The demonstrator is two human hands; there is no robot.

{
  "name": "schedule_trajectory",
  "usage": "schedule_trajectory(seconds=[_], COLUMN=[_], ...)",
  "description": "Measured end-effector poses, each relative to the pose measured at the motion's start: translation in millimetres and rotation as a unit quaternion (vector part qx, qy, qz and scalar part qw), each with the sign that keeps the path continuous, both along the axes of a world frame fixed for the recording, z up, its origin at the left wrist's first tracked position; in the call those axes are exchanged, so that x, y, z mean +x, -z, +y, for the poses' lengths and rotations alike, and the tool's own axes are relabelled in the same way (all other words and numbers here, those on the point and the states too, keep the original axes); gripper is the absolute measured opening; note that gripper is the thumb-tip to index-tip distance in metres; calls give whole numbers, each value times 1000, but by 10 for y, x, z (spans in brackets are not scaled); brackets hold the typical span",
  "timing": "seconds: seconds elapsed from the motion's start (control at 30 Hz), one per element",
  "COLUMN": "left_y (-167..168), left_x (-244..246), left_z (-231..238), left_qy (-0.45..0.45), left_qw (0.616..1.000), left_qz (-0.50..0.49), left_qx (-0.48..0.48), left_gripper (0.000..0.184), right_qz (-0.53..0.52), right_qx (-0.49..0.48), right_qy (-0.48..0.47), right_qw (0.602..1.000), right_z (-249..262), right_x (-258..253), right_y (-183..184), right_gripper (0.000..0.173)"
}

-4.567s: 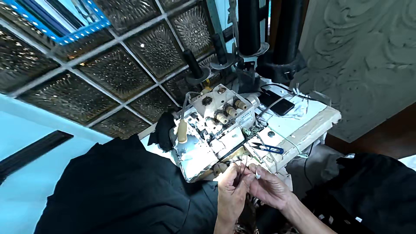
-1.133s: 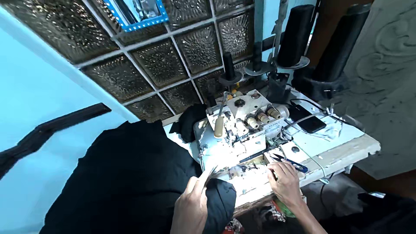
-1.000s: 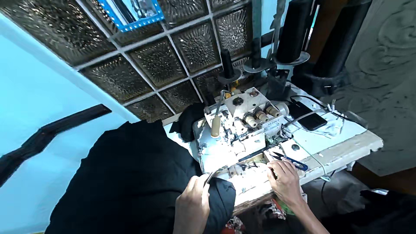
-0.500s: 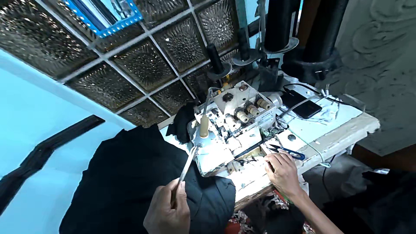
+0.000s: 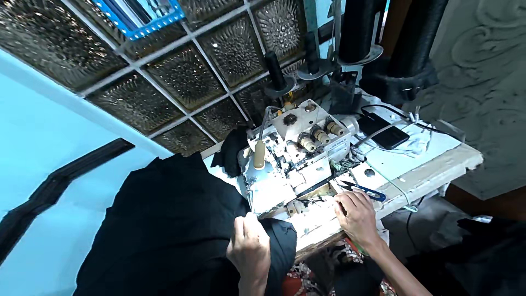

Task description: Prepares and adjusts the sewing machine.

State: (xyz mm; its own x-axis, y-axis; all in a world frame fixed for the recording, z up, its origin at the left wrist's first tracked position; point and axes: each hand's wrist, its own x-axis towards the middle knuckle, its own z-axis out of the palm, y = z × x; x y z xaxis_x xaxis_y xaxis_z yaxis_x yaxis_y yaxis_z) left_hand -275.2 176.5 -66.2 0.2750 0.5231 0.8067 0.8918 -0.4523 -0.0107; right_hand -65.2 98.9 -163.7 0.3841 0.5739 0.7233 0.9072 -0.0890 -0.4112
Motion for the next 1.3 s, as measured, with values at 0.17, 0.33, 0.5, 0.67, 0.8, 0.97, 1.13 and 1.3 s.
schedule_trajectory(seconds=[0.17,0.33,0.5,0.67,0.8,0.97,1.13,1.3], left_y=[87,163,170,122,69,21,103,80], left_x=[-31,-50,-50,-97,-145,-118,-44,-117], left_z=[82,165,126,56,-35,25,126,147], left_qy=[-5,5,123,144,159,59,10,182], left_qw=[1000,1000,989,983,981,995,999,958], left_qz=[6,9,-76,-110,-107,-78,-37,-173], left_qx=[8,7,-20,-11,-28,-27,-21,-137], left_gripper=[17,18,18,17,20,17,18,13], right_qz=[3,0,3,-4,-7,-2,1,1], right_qx=[0,2,-7,-5,-3,-3,-6,-3], right_qy=[1,6,5,6,6,4,0,1], right_qw=[1000,1000,1000,1000,1000,1000,1000,1000], right_z=[6,8,1,5,6,4,0,-1], right_x=[-6,-7,-16,-8,-9,-11,-7,-7], right_y=[5,11,-4,-1,-12,-3,-7,-3], right_gripper=[23,25,24,24,24,24,24,24])
